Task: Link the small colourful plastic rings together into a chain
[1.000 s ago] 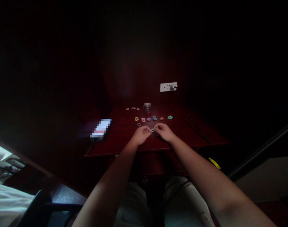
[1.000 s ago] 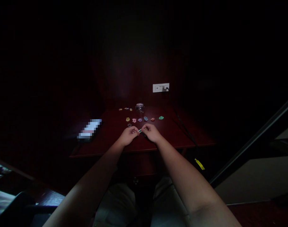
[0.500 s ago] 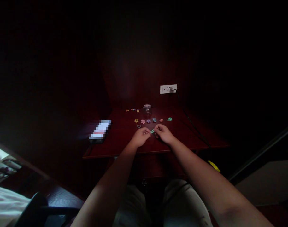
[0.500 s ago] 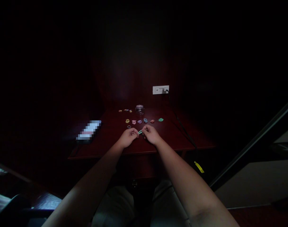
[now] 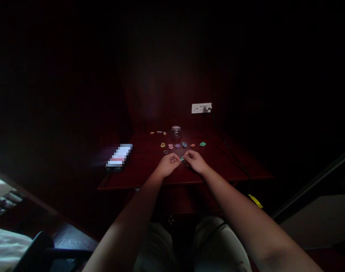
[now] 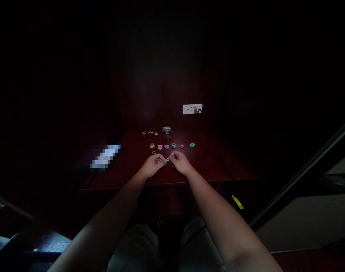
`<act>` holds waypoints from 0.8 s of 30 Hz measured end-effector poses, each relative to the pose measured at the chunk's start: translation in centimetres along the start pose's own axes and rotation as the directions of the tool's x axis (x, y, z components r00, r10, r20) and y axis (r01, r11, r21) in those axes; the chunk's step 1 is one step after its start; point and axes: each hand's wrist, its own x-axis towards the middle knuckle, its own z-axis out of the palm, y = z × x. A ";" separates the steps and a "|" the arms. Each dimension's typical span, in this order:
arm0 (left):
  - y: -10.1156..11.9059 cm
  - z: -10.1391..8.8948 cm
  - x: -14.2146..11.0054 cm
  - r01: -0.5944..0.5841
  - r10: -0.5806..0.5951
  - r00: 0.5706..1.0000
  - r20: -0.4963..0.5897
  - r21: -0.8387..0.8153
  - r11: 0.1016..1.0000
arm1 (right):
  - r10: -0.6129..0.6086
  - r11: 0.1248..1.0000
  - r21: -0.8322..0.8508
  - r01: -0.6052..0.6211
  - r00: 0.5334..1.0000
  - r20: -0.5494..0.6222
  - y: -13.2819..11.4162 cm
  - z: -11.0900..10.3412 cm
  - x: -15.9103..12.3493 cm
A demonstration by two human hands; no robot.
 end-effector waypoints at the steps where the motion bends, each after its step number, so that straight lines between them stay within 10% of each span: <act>1: 0.1 0.0 0.0 0.002 -0.002 1.000 0.002 -0.004 1.000 | 0.001 1.000 0.001 -0.001 1.000 -0.002 0.0 0.0 0.0; 24: 0.3 -0.2 -0.1 -0.016 0.017 1.000 -0.026 0.054 0.998 | 0.008 0.998 0.065 -0.008 1.000 -0.006 -0.8 0.0 -0.2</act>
